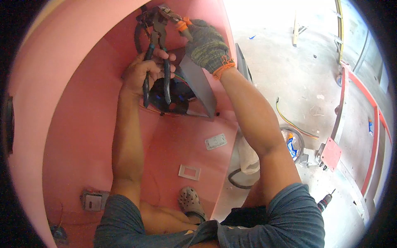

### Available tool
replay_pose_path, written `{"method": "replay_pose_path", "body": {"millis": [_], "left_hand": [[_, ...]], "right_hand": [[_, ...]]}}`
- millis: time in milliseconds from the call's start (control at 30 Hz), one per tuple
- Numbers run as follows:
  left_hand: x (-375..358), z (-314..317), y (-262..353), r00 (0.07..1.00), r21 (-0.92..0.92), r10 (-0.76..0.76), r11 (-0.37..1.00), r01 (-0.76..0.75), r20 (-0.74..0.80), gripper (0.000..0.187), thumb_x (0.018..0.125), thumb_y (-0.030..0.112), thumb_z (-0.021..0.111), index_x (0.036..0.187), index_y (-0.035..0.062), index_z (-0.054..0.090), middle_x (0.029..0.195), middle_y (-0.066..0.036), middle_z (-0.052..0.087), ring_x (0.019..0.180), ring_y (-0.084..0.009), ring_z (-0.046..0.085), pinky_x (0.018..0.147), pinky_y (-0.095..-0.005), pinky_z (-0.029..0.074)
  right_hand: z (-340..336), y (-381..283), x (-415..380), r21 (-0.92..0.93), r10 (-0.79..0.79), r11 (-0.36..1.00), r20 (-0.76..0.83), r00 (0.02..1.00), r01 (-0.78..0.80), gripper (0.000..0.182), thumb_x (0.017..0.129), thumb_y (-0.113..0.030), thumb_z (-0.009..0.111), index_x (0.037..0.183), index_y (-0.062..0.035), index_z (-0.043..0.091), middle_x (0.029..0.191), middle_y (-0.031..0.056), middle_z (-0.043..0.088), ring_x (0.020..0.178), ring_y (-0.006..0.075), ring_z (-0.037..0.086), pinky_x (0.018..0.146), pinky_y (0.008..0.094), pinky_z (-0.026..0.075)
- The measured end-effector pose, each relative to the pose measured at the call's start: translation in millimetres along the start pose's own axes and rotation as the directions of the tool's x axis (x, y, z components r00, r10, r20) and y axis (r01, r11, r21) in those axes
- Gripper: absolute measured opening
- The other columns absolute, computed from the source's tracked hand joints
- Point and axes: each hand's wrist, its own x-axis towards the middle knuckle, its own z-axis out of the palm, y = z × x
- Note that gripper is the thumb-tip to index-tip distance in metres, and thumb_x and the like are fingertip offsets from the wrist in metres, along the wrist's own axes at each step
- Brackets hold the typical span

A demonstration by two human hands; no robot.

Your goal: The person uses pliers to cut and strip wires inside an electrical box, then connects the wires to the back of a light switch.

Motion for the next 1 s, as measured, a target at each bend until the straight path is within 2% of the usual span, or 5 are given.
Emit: {"method": "replay_pose_path", "body": {"millis": [67, 433, 667, 833, 1000], "left_hand": [[2, -4, -1, 1.000, 0.008, -0.011, 1.000, 0.011, 0.011, 0.035, 0.073, -0.004, 0.046, 0.104, -0.0013, 0.061, 0.111, -0.019, 0.063, 0.089, -0.0304, 0.067, 0.079, -0.0441, 0.059], [-5, -1, 1, 1.000, -0.009, -0.001, 1.000, 0.001, 0.002, 0.034, 0.072, -0.004, 0.045, 0.103, -0.0034, 0.061, 0.108, -0.021, 0.062, 0.086, -0.0311, 0.067, 0.077, -0.0433, 0.059], [-13, -12, 10, 0.999, 0.005, -0.043, 0.999, 0.043, 0.014, 0.033, 0.070, -0.003, 0.047, 0.100, 0.0001, 0.059, 0.106, -0.020, 0.061, 0.084, -0.0310, 0.065, 0.076, -0.0447, 0.057], [-21, -36, 25, 0.988, 0.130, -0.085, 0.989, 0.069, 0.126, 0.029, 0.065, 0.001, 0.051, 0.093, 0.0036, 0.058, 0.100, -0.019, 0.061, 0.079, -0.0308, 0.064, 0.070, -0.0431, 0.056], [-22, -50, 23, 0.978, 0.104, -0.121, 0.989, 0.104, 0.171, 0.027, 0.066, -0.001, 0.051, 0.091, 0.0036, 0.058, 0.100, -0.019, 0.060, 0.080, -0.0306, 0.063, 0.071, -0.0432, 0.055]], "right_hand": [[2, 1, 1, 0.057, 0.086, 0.994, 0.076, 0.993, -0.091, 0.051, 0.073, -0.011, 0.063, 0.124, -0.0162, 0.060, 0.124, 0.0119, 0.056, 0.113, 0.0316, 0.056, 0.092, 0.0442, 0.048], [23, 8, 6, -0.301, -0.130, 0.953, -0.343, 0.930, 0.023, 0.039, 0.077, -0.015, 0.063, 0.115, -0.0130, 0.064, 0.129, 0.0100, 0.051, 0.112, 0.0334, 0.051, 0.093, 0.0461, 0.041], [11, 7, 11, -0.265, -0.054, 0.964, -0.126, 0.991, 0.019, 0.030, 0.079, -0.016, 0.062, 0.109, -0.0127, 0.065, 0.117, 0.0091, 0.056, 0.103, 0.0324, 0.055, 0.083, 0.0450, 0.043], [-20, 24, 33, -0.494, -0.436, 0.841, -0.376, 0.818, 0.221, 0.028, 0.086, -0.019, 0.058, 0.112, -0.0145, 0.067, 0.109, 0.0081, 0.062, 0.103, 0.0279, 0.056, 0.084, 0.0430, 0.046], [-52, 14, 53, -0.459, -0.553, 0.774, -0.152, 0.820, 0.437, 0.021, 0.078, -0.015, 0.061, 0.094, -0.0017, 0.064, 0.113, 0.0213, 0.056, 0.107, 0.0386, 0.051, 0.096, 0.0522, 0.041]]}}
